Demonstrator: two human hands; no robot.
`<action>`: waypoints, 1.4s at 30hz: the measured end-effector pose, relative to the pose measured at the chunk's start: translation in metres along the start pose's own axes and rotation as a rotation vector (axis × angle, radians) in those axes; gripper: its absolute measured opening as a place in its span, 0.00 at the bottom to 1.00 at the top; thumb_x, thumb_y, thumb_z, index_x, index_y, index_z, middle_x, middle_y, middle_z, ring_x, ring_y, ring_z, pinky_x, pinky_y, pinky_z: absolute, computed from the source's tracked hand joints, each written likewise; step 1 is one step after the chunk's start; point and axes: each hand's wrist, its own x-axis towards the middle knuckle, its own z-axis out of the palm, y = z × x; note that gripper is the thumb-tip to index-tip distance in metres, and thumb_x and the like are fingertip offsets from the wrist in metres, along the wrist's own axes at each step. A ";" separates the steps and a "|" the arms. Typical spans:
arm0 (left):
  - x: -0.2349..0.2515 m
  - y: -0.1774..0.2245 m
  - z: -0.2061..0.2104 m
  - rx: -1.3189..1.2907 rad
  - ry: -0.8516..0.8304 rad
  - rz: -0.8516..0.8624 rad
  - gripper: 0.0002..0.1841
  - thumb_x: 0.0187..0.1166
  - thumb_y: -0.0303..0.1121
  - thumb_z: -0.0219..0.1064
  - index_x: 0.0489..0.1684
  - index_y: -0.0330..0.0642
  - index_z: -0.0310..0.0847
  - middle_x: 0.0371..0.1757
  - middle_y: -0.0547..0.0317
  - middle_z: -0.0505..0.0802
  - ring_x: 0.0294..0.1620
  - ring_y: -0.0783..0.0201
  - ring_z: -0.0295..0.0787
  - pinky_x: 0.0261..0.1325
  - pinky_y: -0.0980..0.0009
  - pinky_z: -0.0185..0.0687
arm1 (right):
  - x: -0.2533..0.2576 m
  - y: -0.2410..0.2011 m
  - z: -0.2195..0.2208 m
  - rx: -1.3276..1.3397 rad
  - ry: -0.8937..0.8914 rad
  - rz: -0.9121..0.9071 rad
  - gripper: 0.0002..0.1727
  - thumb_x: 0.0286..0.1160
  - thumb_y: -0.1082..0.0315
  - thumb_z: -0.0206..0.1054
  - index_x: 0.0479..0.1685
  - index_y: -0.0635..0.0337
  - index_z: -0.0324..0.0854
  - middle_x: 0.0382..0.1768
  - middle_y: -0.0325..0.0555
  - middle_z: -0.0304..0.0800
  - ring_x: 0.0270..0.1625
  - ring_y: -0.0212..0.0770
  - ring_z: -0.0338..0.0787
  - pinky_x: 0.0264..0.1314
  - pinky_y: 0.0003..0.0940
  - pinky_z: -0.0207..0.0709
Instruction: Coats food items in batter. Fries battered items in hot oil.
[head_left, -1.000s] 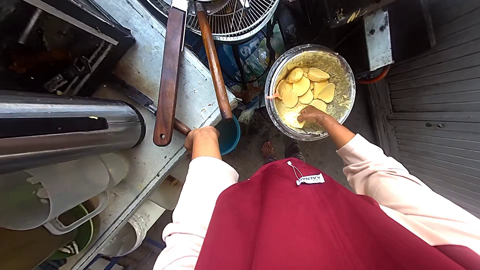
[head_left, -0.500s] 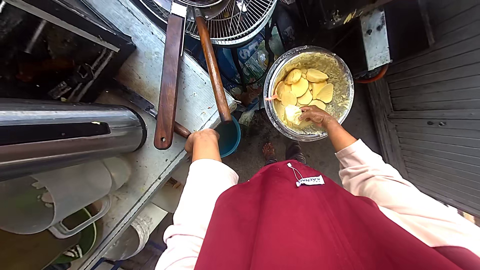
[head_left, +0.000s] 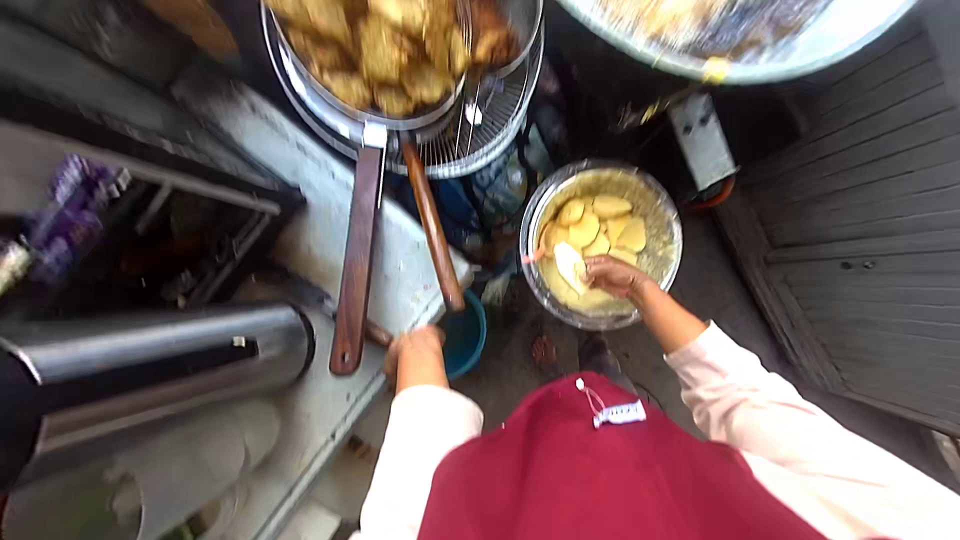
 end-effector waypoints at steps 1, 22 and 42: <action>0.000 0.000 0.002 0.010 0.024 0.022 0.23 0.82 0.49 0.63 0.60 0.38 0.88 0.63 0.35 0.90 0.67 0.33 0.85 0.62 0.32 0.79 | -0.009 -0.016 -0.004 0.033 -0.002 -0.024 0.14 0.69 0.72 0.64 0.54 0.64 0.81 0.43 0.41 0.88 0.44 0.32 0.86 0.50 0.35 0.82; 0.002 0.001 0.007 0.069 0.054 -0.031 0.22 0.78 0.52 0.63 0.55 0.45 0.90 0.58 0.46 0.95 0.61 0.43 0.91 0.56 0.40 0.84 | -0.051 -0.335 -0.208 -0.631 1.252 0.193 0.31 0.69 0.49 0.72 0.59 0.69 0.86 0.68 0.69 0.84 0.74 0.67 0.80 0.71 0.74 0.70; 0.010 0.005 -0.004 0.159 -0.069 -0.003 0.22 0.80 0.49 0.64 0.64 0.48 0.87 0.66 0.43 0.90 0.68 0.42 0.86 0.64 0.36 0.78 | -0.021 -0.022 0.007 -0.974 0.459 0.417 0.27 0.77 0.54 0.72 0.67 0.65 0.85 0.73 0.70 0.80 0.80 0.72 0.73 0.73 0.79 0.64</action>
